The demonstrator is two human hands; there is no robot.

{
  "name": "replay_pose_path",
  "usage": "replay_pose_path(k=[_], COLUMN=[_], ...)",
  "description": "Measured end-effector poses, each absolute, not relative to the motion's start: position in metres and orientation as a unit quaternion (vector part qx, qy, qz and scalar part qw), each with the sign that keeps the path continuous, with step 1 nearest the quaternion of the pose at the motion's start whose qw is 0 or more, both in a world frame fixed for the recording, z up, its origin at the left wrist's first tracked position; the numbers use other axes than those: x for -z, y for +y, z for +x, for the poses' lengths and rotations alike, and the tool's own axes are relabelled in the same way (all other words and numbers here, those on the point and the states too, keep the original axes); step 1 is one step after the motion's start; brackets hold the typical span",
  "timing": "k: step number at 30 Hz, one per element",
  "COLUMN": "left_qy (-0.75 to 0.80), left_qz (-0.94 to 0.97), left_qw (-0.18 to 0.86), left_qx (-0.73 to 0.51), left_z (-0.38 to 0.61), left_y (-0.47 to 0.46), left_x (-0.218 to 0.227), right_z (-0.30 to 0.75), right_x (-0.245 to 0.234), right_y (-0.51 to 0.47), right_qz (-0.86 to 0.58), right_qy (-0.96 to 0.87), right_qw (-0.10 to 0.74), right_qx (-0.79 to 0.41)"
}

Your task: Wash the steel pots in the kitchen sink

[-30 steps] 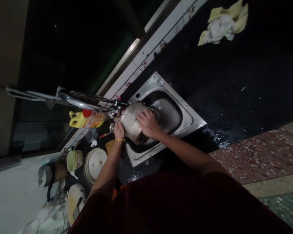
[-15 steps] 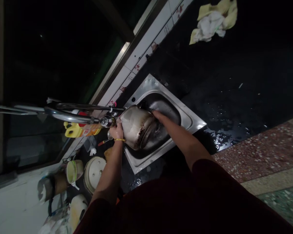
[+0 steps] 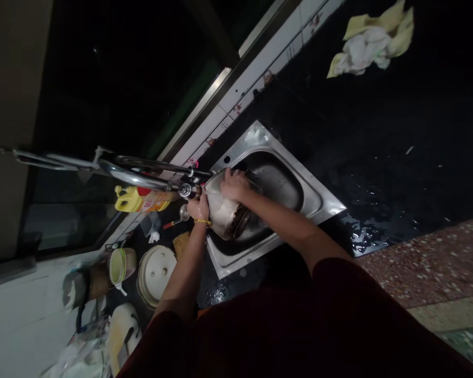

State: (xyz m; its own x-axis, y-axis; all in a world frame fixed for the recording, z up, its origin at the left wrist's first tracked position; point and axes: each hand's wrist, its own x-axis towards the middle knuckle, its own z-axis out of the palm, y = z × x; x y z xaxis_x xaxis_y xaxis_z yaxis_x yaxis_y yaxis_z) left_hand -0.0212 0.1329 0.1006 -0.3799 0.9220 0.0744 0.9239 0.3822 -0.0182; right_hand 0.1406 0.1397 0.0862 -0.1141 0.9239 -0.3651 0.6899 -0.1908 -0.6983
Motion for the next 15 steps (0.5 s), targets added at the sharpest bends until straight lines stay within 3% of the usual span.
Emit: replay_pose_path(k=[4, 11, 15], left_qy=[-0.822, -0.812, -0.795], left_qz=[-0.57, -0.58, -0.602], left_qw=[0.007, -0.02, -0.057], left_qx=[0.008, 0.058, 0.051], left_z=[-0.021, -0.017, -0.01], left_y=[0.129, 0.128, 0.132], left_x=[-0.104, -0.103, -0.108], right_z=[0.103, 0.147, 0.128], right_x=[-0.106, -0.088, -0.098], right_y=[0.089, 0.132, 0.083], right_qz=[-0.584, -0.626, -0.568], right_qy=[-0.739, -0.679, -0.748], right_qw=[0.223, 0.169, 0.231], right_qx=[-0.252, -0.345, -0.254])
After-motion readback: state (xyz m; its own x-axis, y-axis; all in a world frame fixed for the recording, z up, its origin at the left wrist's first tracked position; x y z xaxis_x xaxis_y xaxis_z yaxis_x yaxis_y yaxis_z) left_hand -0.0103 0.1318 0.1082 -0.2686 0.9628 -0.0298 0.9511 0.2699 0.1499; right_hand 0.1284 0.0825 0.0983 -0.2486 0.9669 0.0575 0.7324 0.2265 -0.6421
